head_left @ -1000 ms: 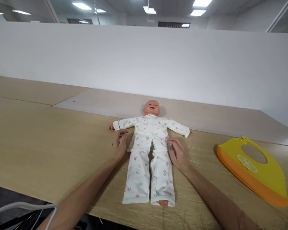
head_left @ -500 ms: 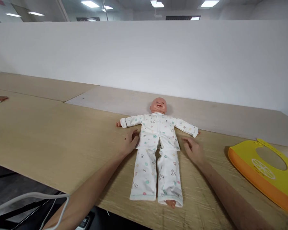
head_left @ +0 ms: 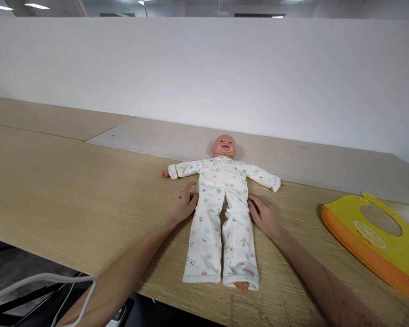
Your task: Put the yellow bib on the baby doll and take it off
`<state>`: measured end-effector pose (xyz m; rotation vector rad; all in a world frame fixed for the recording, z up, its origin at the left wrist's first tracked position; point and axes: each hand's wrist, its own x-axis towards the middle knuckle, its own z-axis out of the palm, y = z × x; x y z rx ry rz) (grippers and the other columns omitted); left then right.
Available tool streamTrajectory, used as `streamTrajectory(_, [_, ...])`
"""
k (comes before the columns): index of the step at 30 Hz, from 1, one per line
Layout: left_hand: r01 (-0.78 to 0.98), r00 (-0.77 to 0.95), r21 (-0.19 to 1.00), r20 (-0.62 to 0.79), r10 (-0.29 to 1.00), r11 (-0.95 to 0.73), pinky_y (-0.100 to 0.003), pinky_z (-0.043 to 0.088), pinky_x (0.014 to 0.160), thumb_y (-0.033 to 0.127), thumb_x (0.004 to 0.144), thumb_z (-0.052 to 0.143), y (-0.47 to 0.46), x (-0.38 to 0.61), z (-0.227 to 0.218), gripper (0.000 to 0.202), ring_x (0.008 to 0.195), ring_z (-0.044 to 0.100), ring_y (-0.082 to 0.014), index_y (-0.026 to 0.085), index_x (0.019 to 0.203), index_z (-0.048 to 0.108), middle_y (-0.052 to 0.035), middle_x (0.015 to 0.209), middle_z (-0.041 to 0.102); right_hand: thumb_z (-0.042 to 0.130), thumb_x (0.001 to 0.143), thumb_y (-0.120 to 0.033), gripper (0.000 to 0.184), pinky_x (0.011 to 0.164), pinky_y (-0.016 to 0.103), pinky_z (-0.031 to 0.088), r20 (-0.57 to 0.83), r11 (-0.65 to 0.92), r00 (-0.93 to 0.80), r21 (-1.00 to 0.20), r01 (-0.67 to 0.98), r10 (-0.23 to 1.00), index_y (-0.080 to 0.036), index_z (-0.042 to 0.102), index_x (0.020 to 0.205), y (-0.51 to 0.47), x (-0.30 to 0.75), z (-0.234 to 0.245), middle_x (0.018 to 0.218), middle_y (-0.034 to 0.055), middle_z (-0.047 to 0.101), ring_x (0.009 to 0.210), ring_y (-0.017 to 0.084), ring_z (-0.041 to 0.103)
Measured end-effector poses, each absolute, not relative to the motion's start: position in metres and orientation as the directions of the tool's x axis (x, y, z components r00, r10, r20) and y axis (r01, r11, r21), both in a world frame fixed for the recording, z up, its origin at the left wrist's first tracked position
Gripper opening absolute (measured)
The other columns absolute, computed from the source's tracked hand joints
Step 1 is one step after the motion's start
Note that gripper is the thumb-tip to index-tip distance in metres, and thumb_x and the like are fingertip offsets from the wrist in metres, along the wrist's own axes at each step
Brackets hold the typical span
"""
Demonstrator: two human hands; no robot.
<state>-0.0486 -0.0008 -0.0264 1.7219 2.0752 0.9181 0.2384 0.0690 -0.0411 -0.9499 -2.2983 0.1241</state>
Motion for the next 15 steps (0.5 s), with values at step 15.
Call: streamTrajectory(15, [0.670,-0.252,0.740,0.154,0.955,0.057,-0.033,0.049,0.068,0.034,0.079,0.049,0.0024,-0.0519,-0.0264,0.035,0.069,0.065,-0.0218,0.022,0.110,0.059,-0.0009,0.070,0.071,0.041,0.094,-0.025,0.022,0.078,0.034,0.050,0.518,0.707,-0.500,-0.359,0.610,0.694,-0.018,0.060,0.101,0.0681,0.2370,-0.0382,0.094,0.0077,0.069,0.085,0.020,0.063])
